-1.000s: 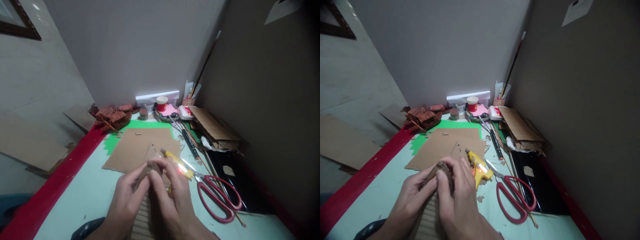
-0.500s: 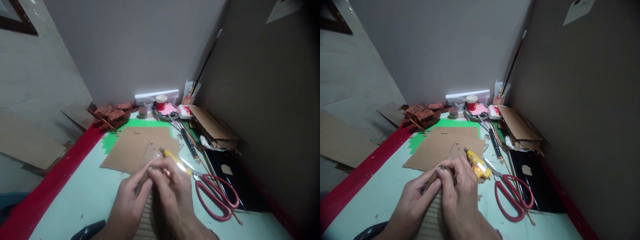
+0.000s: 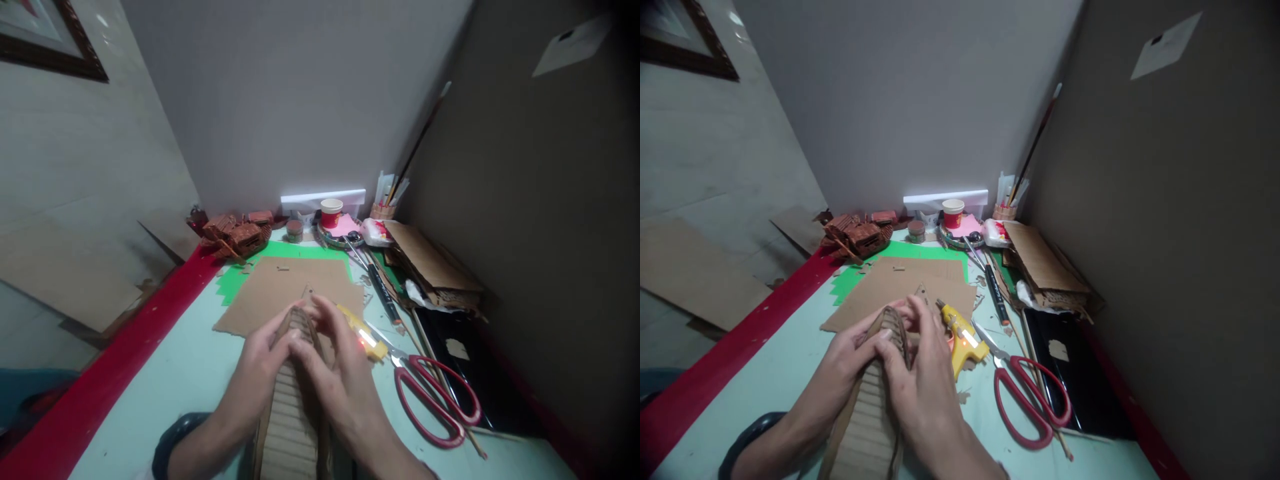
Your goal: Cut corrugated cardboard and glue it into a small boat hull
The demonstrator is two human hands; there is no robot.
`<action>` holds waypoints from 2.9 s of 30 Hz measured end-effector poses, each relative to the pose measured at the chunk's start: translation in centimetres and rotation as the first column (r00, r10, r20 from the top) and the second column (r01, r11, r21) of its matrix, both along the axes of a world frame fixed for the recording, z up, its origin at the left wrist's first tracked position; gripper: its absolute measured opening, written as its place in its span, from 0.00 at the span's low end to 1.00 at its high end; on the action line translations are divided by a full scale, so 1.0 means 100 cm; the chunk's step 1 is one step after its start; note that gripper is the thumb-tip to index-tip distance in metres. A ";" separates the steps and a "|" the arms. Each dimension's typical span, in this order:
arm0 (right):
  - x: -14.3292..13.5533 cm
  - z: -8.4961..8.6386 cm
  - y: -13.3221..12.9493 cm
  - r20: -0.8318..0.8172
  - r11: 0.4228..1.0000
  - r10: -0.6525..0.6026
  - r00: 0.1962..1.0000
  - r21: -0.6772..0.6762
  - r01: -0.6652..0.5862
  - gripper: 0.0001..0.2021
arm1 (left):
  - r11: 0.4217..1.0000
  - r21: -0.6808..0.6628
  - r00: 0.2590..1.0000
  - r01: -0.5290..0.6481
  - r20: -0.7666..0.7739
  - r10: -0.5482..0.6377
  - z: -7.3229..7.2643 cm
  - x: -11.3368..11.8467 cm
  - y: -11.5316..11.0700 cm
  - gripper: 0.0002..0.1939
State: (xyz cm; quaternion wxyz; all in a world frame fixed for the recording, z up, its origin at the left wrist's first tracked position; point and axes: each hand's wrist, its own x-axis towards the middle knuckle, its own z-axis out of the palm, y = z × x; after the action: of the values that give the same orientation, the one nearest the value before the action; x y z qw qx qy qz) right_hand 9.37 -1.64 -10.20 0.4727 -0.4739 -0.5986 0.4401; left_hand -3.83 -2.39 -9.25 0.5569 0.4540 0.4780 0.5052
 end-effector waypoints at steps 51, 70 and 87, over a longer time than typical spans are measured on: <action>0.006 -0.011 0.011 -0.010 0.937 0.312 0.950 -0.161 -0.309 0.26 | 0.927 0.218 0.948 -0.304 -0.029 0.318 0.024 -0.080 0.017 0.37; -0.020 0.064 0.083 0.281 0.747 0.647 0.709 -0.052 -0.662 0.10 | 0.963 -0.067 0.957 0.262 -0.112 -0.268 0.018 -0.112 0.011 0.19; 0.045 0.033 0.021 0.089 0.987 0.155 0.984 -0.044 -0.152 0.12 | 0.992 -0.126 0.924 -0.030 0.374 0.076 0.003 -0.081 0.002 0.25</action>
State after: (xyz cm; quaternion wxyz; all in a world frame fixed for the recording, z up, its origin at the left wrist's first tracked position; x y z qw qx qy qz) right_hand 13.83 0.48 -6.89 0.4003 -0.4548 -0.6462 0.4640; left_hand -11.98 -2.20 -8.96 0.6504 0.3014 0.4031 0.5689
